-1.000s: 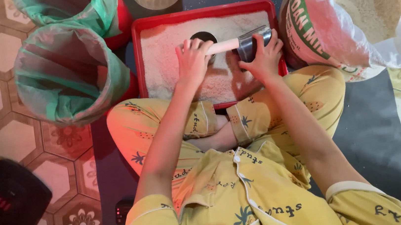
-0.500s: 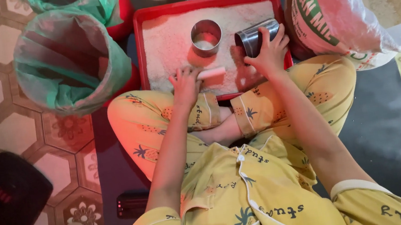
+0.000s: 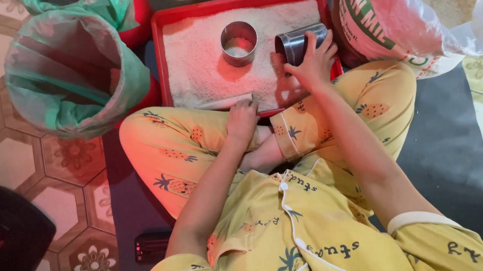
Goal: Scooping white powder from a tray into metal cups and transferring it into bags for packaging.
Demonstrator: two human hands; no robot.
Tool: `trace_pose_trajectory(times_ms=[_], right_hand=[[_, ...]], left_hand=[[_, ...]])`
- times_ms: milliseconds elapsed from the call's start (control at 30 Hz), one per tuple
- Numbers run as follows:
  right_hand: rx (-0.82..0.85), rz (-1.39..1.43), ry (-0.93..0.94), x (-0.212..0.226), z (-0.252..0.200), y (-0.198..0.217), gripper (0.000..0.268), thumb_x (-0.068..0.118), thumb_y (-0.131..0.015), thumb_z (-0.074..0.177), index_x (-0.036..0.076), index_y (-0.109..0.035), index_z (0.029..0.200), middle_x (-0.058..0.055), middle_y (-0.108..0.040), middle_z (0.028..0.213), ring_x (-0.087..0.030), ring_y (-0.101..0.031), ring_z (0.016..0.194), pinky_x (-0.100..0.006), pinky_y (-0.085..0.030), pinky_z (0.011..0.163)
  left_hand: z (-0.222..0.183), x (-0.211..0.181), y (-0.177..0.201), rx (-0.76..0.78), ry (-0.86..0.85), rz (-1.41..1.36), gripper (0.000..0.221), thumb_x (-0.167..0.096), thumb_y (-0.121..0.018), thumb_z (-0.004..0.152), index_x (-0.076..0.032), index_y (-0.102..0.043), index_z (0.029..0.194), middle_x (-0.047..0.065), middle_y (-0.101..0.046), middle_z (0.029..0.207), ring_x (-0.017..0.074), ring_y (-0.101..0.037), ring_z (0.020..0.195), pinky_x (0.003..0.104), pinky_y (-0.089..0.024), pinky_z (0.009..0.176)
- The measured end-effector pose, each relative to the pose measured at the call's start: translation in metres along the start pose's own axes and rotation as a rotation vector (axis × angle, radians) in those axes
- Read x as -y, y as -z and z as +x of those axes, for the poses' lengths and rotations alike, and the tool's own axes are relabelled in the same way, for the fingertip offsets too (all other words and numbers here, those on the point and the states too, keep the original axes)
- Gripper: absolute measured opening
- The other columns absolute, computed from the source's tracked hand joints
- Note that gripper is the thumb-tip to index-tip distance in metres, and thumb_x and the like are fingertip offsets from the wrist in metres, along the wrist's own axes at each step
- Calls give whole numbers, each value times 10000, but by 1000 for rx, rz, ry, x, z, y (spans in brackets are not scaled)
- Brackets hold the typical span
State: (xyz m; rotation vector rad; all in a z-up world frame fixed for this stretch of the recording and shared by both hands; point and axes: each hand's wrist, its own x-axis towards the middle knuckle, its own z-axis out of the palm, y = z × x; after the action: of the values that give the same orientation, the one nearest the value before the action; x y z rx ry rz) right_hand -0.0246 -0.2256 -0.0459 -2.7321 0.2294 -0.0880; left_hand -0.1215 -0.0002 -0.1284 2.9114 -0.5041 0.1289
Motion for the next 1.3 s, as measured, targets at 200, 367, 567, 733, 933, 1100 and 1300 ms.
trace_pose_trajectory(times_ms=[200, 367, 567, 733, 933, 1100, 1300], right_hand=[[38, -43, -7, 0, 10, -11, 1021, 493, -898, 779, 175, -258, 1508, -355, -69, 1536, -592, -276, 1333, -734, -390, 1061], [95, -134, 37, 8, 8, 0, 969, 408, -865, 798, 75, -252, 1470, -433, -59, 1490, -596, -330, 1177, -681, -373, 978], [175, -167, 8, 16, -2, 14, 992, 426, -860, 776, 36, -244, 1448, -435, -98, 1458, -610, -336, 1147, -660, -396, 938], [124, -162, 45, 5, -8, 11, 960, 431, -880, 763, 82, -286, 1431, -388, -128, 1443, -588, -349, 1127, -625, -452, 895], [206, -120, -58, -1, -8, 12, 1030, 653, -850, 728, 143, -281, 1419, -400, -118, 1502, -648, -301, 1312, -666, -423, 1030], [92, -104, 23, -1, -18, 14, 981, 648, -831, 764, 146, -317, 1433, -375, -182, 1482, -618, -359, 1269, -654, -468, 995], [74, -102, 21, 0, -15, 13, 968, 635, -816, 763, 180, -316, 1455, -334, -196, 1489, -563, -387, 1263, -627, -454, 1005]], left_hand=[[8, 6, -70, -6, 35, 144, 432, -404, -912, 644, -260, -755, 1020, -7, -696, 968, 215, -674, 936, 343, -571, 746], [4, -2, -37, -75, 29, 33, 92, -135, -686, 797, -95, -768, 811, 133, -723, 857, 287, -682, 700, 394, -573, 598], [-2, -3, -48, 71, 58, 19, 204, -146, -613, 857, -56, -782, 788, 170, -749, 799, 329, -724, 669, 439, -582, 570], [-10, -8, -36, -49, 68, 47, 185, -136, -600, 853, -56, -744, 769, 145, -729, 768, 291, -699, 659, 407, -570, 542], [-6, -7, -22, 57, 15, 110, 165, -124, -618, 833, -136, -750, 734, 65, -669, 681, 278, -718, 721, 414, -603, 636], [-3, 0, 15, 283, 82, -194, 253, -377, -783, 799, -124, -797, 797, 121, -715, 756, 371, -737, 820, 493, -612, 759], [4, -12, 106, -41, 182, -499, 221, -317, -767, 869, -118, -672, 879, 99, -652, 842, 362, -683, 940, 489, -550, 870]])
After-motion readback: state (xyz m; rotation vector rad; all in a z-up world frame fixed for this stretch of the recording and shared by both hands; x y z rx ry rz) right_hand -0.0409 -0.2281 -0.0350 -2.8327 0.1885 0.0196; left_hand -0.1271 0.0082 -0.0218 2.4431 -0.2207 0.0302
